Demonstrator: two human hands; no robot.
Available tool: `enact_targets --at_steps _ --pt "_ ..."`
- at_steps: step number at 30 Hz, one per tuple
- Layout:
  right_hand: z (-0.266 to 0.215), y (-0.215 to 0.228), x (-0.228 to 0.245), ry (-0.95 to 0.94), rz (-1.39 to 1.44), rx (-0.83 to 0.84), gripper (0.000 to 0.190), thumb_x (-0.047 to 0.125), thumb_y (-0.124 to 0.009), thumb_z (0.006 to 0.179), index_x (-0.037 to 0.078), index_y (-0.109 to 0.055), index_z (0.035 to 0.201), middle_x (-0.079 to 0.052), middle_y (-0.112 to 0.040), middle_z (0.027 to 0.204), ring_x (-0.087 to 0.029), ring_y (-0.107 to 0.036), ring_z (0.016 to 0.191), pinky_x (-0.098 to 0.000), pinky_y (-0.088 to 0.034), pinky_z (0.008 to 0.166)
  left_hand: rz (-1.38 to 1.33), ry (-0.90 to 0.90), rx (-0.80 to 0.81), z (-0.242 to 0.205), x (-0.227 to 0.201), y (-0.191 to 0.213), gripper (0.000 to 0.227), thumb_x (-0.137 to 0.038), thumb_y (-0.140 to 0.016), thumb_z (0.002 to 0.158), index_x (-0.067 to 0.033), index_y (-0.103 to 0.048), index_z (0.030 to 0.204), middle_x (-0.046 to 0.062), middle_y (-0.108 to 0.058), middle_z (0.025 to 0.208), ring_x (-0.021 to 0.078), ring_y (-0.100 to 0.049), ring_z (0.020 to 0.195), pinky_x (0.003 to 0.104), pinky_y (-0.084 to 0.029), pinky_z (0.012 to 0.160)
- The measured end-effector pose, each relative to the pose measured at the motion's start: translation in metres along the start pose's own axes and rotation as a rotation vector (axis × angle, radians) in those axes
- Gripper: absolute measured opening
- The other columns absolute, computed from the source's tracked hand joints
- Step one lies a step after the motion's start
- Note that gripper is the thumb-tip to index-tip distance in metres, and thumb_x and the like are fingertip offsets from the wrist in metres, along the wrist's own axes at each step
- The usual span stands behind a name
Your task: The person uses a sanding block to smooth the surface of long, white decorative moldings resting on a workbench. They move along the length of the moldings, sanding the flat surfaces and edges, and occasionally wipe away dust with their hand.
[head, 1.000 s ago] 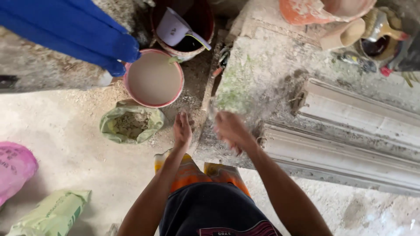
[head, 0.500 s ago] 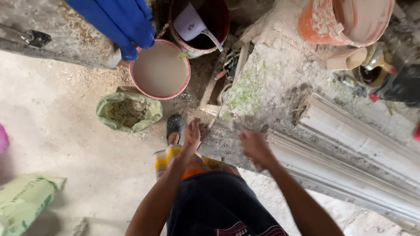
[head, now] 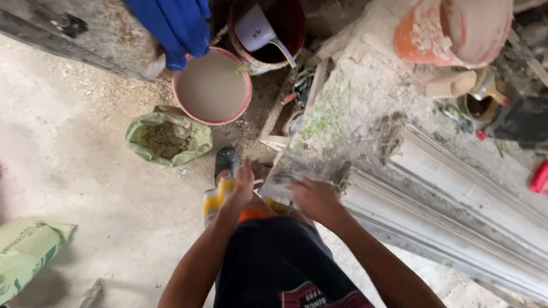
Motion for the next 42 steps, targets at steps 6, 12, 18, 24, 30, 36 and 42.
enact_targets --at_steps 6,12,18,24,30,36,42 --pt "0.079 0.015 -0.015 0.023 -0.072 0.048 0.025 0.011 -0.05 0.098 0.007 -0.063 0.12 -0.017 -0.074 0.091 -0.031 -0.073 0.079 -0.046 -0.062 0.066 0.061 0.02 -0.138 0.03 0.0 0.037 0.067 -0.066 -0.036 0.099 -0.012 -0.068 0.124 0.003 -0.074 0.106 0.0168 -0.066 0.077 0.035 -0.053 0.062" --pt "0.108 0.001 -0.062 -0.112 0.329 0.019 0.024 0.018 -0.056 0.1 -0.002 -0.062 0.111 -0.013 -0.071 0.088 -0.022 -0.072 0.068 -0.0342 -0.056 0.049 0.235 -0.22 -0.142 0.097 0.021 0.058 0.059 -0.058 -0.051 0.103 -0.0035 -0.071 0.115 0.005 -0.077 0.095 0.0135 -0.064 0.072 0.029 -0.05 0.063" --pt "0.057 -0.047 -0.086 -0.46 1.213 0.109 0.033 0.028 -0.052 0.106 -0.005 -0.058 0.106 -0.018 -0.073 0.083 -0.022 -0.07 0.059 -0.0339 -0.056 0.047 0.601 -0.463 0.075 0.039 -0.014 0.0 0.072 -0.06 -0.067 0.099 0.0065 -0.058 0.125 0.015 -0.059 0.096 0.024 -0.057 0.089 0.038 -0.046 0.073" --pt "-0.034 -0.015 -0.114 -0.526 1.11 -0.094 0.034 0.028 -0.048 0.105 -0.003 -0.059 0.1 -0.013 -0.07 0.077 -0.02 -0.061 0.049 -0.0342 -0.049 0.041 1.324 -0.621 0.083 -0.061 -0.112 -0.062 0.103 -0.072 -0.074 0.075 -0.0042 -0.046 0.148 0.025 -0.068 0.121 0.0418 -0.067 0.11 0.049 -0.055 0.089" --pt "-0.111 -0.088 -0.117 -0.581 1.321 -0.334 0.031 0.028 -0.055 0.102 -0.003 -0.06 0.101 -0.011 -0.065 0.074 -0.018 -0.057 0.047 -0.0346 -0.046 0.041 1.484 -0.502 -0.112 -0.021 -0.137 0.029 0.057 -0.047 -0.067 0.09 -0.0234 -0.063 0.141 0.016 -0.076 0.113 0.0379 -0.072 0.107 0.05 -0.056 0.093" --pt "-0.159 -0.14 -0.142 -0.787 1.505 -0.622 0.028 0.023 -0.055 0.098 0.003 -0.062 0.115 -0.006 -0.072 0.087 -0.014 -0.069 0.061 -0.0337 -0.057 0.049 1.524 -1.094 -0.217 -0.046 -0.202 -0.058 0.08 -0.031 -0.073 0.079 0.0056 -0.053 0.147 0.027 -0.072 0.109 0.0462 -0.067 0.1 0.059 -0.05 0.092" --pt "-0.174 -0.111 -0.212 -0.89 1.293 -0.724 0.032 0.029 -0.048 0.102 0.012 -0.058 0.128 -0.011 -0.072 0.078 -0.019 -0.062 0.055 -0.0388 -0.053 0.053 1.624 -1.112 0.091 -0.02 -0.165 -0.202 0.033 -0.04 -0.07 0.096 -0.0075 -0.075 0.1 0.017 -0.074 0.12 0.0343 -0.068 0.113 0.05 -0.051 0.101"
Point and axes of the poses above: each hand's wrist, its own z-axis towards the middle knuckle, its own y-axis out of the back of the hand, x = y × z, the point moved 7 cm from there along z, towards the middle knuckle
